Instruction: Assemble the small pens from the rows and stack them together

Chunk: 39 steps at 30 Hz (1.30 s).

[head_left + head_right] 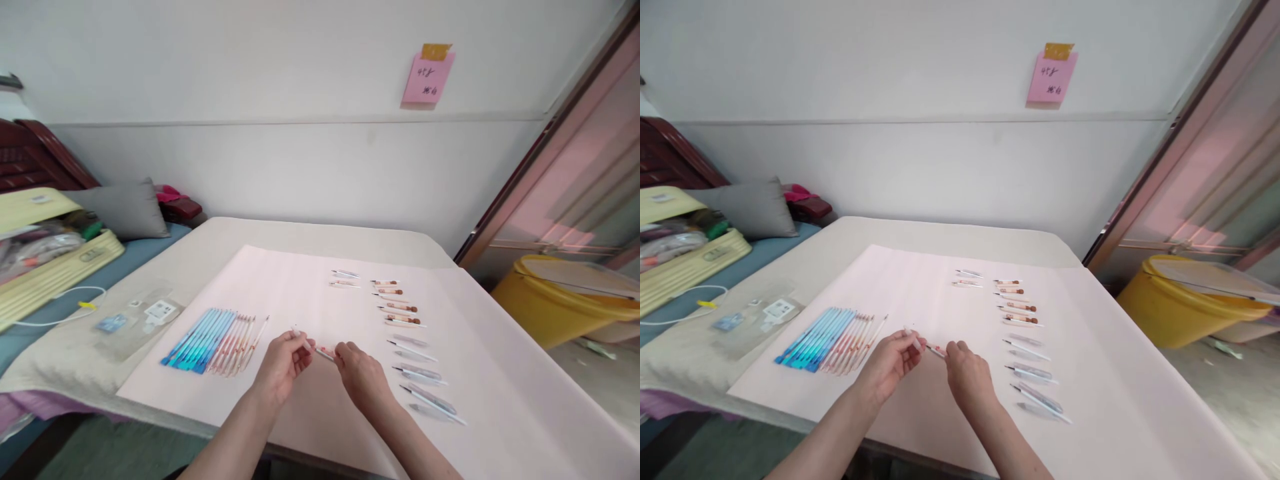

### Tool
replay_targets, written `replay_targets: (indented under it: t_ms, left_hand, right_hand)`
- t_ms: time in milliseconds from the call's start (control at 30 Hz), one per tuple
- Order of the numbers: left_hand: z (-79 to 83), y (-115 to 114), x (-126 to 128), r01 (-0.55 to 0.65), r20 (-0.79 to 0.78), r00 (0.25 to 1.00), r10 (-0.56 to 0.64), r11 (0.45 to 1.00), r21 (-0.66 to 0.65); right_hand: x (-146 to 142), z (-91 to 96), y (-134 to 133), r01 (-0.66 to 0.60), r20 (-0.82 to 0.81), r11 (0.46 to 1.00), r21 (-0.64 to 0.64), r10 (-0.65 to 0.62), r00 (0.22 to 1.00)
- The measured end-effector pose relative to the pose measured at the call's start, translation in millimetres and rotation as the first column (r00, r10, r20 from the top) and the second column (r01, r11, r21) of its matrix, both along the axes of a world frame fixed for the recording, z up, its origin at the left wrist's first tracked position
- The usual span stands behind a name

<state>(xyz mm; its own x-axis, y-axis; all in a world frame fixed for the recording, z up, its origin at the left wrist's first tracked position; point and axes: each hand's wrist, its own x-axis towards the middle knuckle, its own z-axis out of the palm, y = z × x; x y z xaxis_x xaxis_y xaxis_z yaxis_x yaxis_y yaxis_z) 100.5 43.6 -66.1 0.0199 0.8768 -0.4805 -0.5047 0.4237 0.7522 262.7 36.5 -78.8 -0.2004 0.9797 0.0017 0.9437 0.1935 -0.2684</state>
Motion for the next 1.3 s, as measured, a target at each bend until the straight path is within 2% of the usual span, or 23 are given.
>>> replay_targets:
  t_ms: [100, 200, 333, 733, 967, 1300]
  left_hand:
    - [0.8, 3.9, -7.1, -0.027, 0.06, 0.998, 0.027, 1.0, -0.008]
    - [0.3, 4.4, -10.4, -0.032, 0.093, 0.995, 0.033, 0.999, -0.01]
    - [1.0, 4.0, -12.5, -0.039, 0.111, 0.993, 0.039, 0.999, 0.002]
    - [5.6, 6.8, -17.5, -0.061, 0.121, 0.991, 0.062, 0.998, -0.017]
    - [7.9, 6.1, -17.8, -0.066, 0.124, 0.99, 0.068, 0.998, -0.024]
    - [7.2, 6.9, -18.8, -0.065, 0.133, 0.989, 0.068, 0.998, -0.024]
  right_hand:
    - [0.8, -11.3, 1.0, -0.04, 0.155, 0.997, -0.069, 0.051, 0.987]
    - [-4.6, -20.4, -1.1, -0.084, 0.209, 0.995, -0.054, 0.093, 0.973]
    - [-8.7, -22.3, -2.4, -0.079, 0.226, 0.997, -0.015, 0.08, 0.971]
    - [-8.2, -26.6, -0.8, -0.073, 0.217, 0.997, -0.023, 0.076, 0.973]
    - [-6.5, -21.0, -3.5, -0.079, 0.217, 0.997, -0.004, 0.078, 0.973]
    - [-9.1, -15.8, -1.2, -0.078, 0.252, 0.991, -0.11, 0.104, 0.962]
